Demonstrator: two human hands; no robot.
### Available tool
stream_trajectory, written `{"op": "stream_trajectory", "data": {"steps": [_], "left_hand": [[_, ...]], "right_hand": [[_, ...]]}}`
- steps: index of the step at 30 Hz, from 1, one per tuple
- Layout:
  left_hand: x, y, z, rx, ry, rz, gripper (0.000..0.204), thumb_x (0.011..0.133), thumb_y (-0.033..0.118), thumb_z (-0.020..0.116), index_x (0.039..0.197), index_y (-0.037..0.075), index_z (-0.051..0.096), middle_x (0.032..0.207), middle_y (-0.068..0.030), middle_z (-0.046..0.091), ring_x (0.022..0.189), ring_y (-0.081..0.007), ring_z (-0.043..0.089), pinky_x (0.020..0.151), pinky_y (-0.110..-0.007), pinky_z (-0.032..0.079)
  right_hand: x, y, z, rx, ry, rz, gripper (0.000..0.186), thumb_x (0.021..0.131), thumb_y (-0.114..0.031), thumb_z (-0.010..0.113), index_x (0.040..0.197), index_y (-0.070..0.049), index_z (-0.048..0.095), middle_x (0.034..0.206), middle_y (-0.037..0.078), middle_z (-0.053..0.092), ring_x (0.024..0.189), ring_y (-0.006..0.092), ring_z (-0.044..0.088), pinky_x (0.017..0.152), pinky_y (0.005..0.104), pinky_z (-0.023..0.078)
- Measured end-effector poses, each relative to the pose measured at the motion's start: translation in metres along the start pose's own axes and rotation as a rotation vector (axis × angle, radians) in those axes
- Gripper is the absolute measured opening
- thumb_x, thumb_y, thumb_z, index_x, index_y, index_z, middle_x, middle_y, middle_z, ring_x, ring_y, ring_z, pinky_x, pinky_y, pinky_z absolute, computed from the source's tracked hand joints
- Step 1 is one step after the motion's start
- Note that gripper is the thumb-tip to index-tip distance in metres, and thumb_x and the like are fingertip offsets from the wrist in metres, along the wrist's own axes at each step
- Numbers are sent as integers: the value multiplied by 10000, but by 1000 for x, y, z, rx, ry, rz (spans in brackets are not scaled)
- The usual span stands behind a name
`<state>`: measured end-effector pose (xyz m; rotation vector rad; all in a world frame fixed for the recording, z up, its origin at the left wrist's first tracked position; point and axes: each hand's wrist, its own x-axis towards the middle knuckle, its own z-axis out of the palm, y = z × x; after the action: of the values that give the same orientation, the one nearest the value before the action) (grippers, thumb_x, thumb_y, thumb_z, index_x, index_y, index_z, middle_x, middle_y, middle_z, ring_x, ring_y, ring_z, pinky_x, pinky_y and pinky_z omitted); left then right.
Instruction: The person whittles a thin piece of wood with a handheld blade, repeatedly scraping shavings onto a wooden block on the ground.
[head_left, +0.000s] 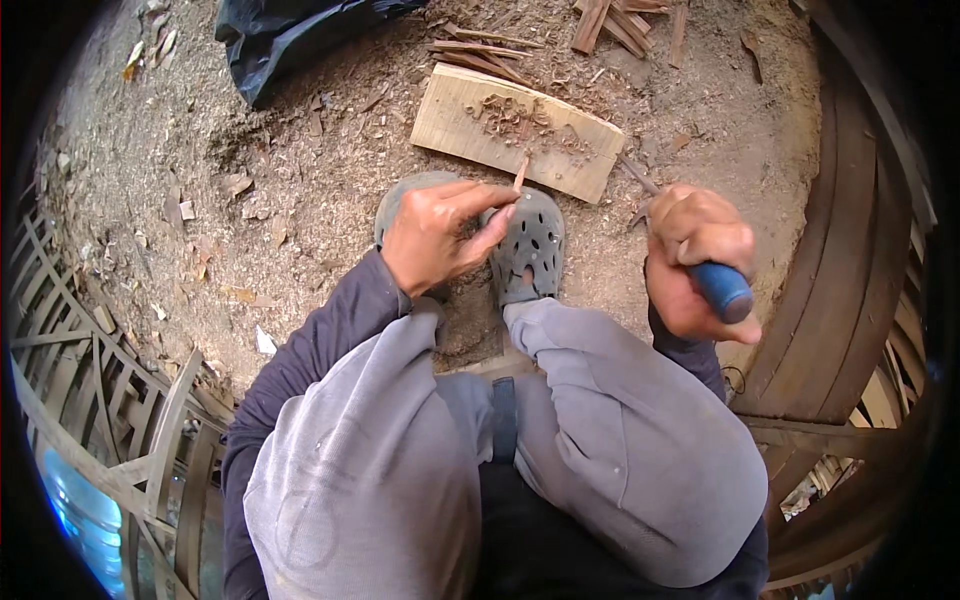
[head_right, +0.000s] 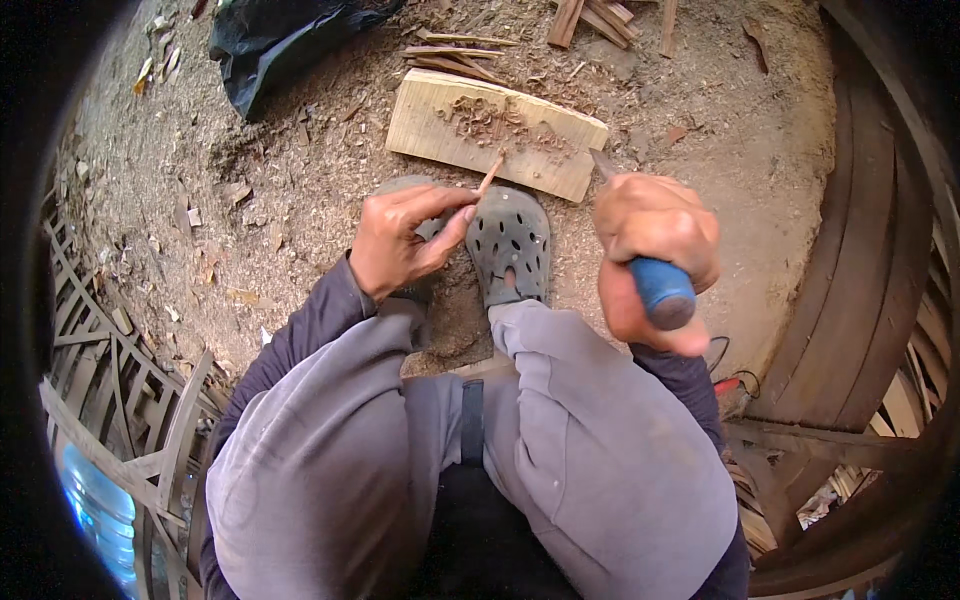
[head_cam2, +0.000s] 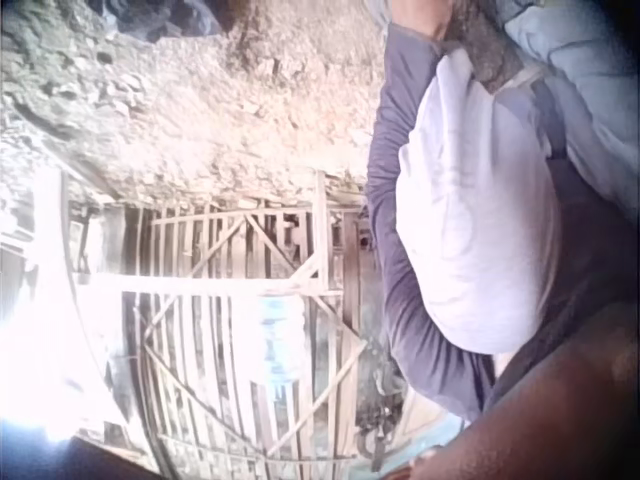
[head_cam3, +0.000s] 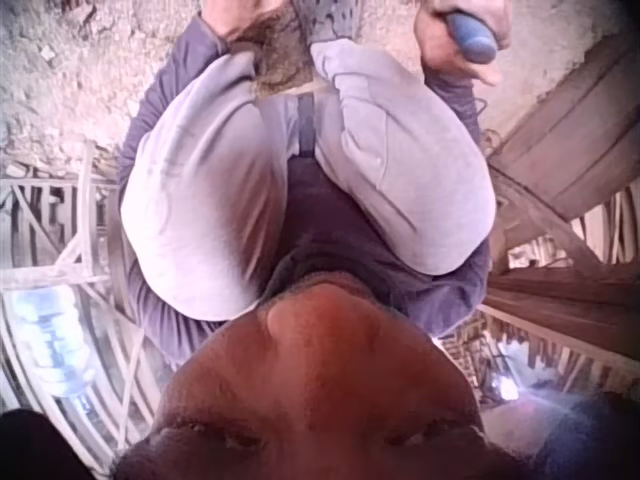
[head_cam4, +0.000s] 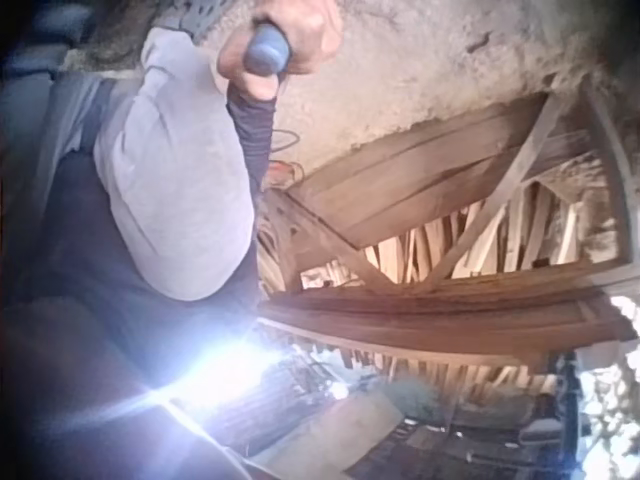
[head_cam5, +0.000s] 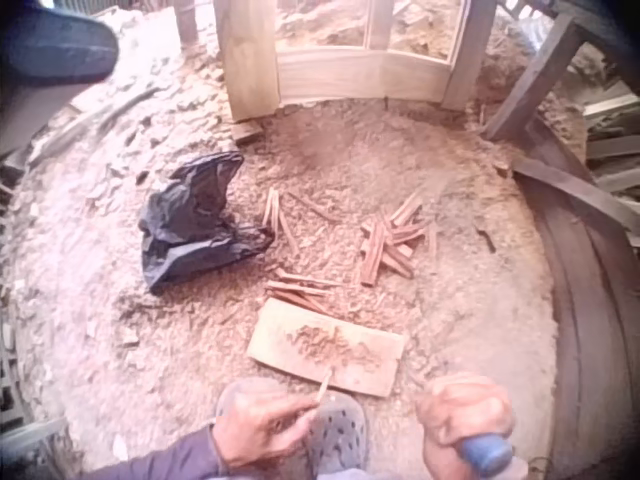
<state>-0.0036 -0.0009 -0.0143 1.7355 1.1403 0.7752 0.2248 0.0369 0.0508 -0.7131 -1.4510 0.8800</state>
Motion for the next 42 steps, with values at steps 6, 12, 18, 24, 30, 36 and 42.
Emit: {"op": "stream_trajectory", "data": {"steps": [6, 12, 18, 24, 30, 36, 42], "left_hand": [[-5, 10, -23, -197, 156, -253, 167, 917, 72, 677, 1051, -18, 718, 895, -103, 739, 829, -175, 723, 702, -291, 580], [0, 16, -36, -678, 212, -426, 207, 980, 94, 606, 1113, -51, 668, 1003, -132, 712, 914, -212, 718, 752, -296, 614], [2, 15, -39, -1039, 172, -613, 270, 991, 146, 582, 1188, -36, 614, 1002, -144, 707, 903, -219, 723, 710, -308, 629], [11, 16, -34, -958, 48, -683, 298, 999, 188, 586, 1228, 0, 616, 1017, -141, 708, 942, -208, 715, 707, -304, 630], [12, 20, -35, -836, 45, -591, 329, 1005, 249, 596, 1181, -25, 641, 986, -135, 713, 899, -207, 722, 700, -297, 629], [13, 20, -29, -937, 50, -726, 245, 1007, 211, 601, 1121, -1, 642, 897, -82, 701, 828, -166, 716, 663, -273, 626], [13, 20, -29, -1027, 22, -773, 221, 1012, 213, 591, 1111, 20, 634, 872, -55, 697, 791, -145, 712, 653, -255, 619]], "right_hand": [[-7, -5, -20, -192, 159, 342, 807, 854, -823, 443, 766, -22, 474, 585, 9, 406, 487, 104, 404, 448, 253, 287], [18, -10, -10, -292, -136, 789, 250, 864, -213, 754, 1009, -26, 675, 645, -19, 533, 581, 50, 497, 525, 226, 390], [17, -1, -1, -305, -196, 707, 167, 897, -171, 737, 849, -13, 708, 676, 25, 607, 617, 65, 526, 543, 258, 420], [21, 9, -2, -331, -98, 750, 329, 901, -247, 753, 703, -14, 633, 573, -15, 499, 555, 72, 436, 502, 284, 358], [32, 10, -4, -333, -112, 793, 415, 916, -298, 736, 641, -26, 583, 551, -32, 443, 541, 66, 389, 480, 296, 310], [28, 6, -5, -212, -4, 835, 327, 959, -271, 678, 757, -15, 678, 557, -58, 468, 531, 36, 399, 480, 260, 310], [23, 3, -15, -124, 23, 925, 185, 953, -158, 650, 946, 3, 742, 569, -84, 478, 527, 9, 402, 481, 228, 292]]}}
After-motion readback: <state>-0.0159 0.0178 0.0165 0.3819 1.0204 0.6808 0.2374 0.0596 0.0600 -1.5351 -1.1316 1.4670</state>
